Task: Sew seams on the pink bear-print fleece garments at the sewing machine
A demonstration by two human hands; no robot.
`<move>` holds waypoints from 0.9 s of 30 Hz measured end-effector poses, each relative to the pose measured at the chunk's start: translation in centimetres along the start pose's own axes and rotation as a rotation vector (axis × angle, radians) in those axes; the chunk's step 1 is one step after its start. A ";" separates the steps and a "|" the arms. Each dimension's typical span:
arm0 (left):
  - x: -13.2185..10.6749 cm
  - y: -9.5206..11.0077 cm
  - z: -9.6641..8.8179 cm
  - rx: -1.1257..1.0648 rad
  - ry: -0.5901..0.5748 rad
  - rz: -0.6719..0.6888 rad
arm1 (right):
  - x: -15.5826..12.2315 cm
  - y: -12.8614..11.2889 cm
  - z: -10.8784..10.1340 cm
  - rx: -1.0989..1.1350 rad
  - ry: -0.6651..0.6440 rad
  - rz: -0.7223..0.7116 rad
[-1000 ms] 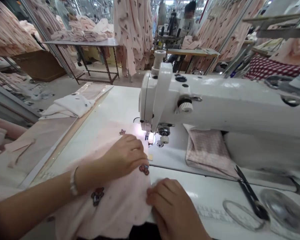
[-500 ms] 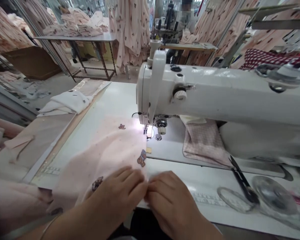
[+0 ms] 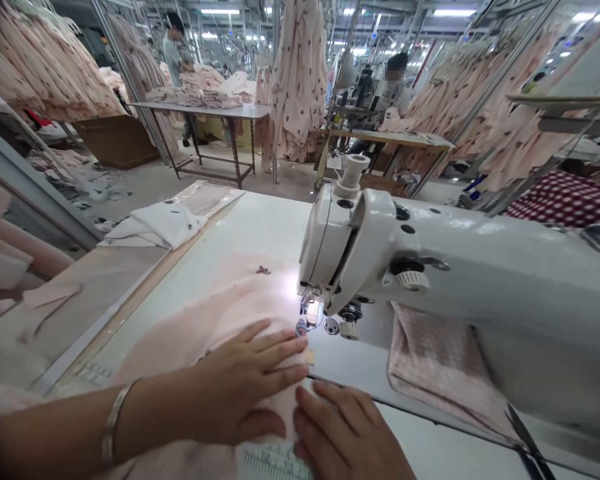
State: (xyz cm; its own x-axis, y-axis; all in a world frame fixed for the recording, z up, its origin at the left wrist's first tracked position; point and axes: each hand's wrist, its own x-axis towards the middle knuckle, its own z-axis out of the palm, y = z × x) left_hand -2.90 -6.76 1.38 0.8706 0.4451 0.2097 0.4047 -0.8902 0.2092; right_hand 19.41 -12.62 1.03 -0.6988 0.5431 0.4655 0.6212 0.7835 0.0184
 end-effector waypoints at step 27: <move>0.2 0.0 2.6 0.099 0.201 -0.164 | 3.0 1.1 0.1 0.137 -0.043 0.141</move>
State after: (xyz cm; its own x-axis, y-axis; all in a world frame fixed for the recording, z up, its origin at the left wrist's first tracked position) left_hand -1.99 -6.87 -1.03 0.7223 0.5853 0.3683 0.5693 -0.8056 0.1640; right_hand 17.93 -10.12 2.37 -0.6247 0.6606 0.4164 0.6619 0.7309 -0.1663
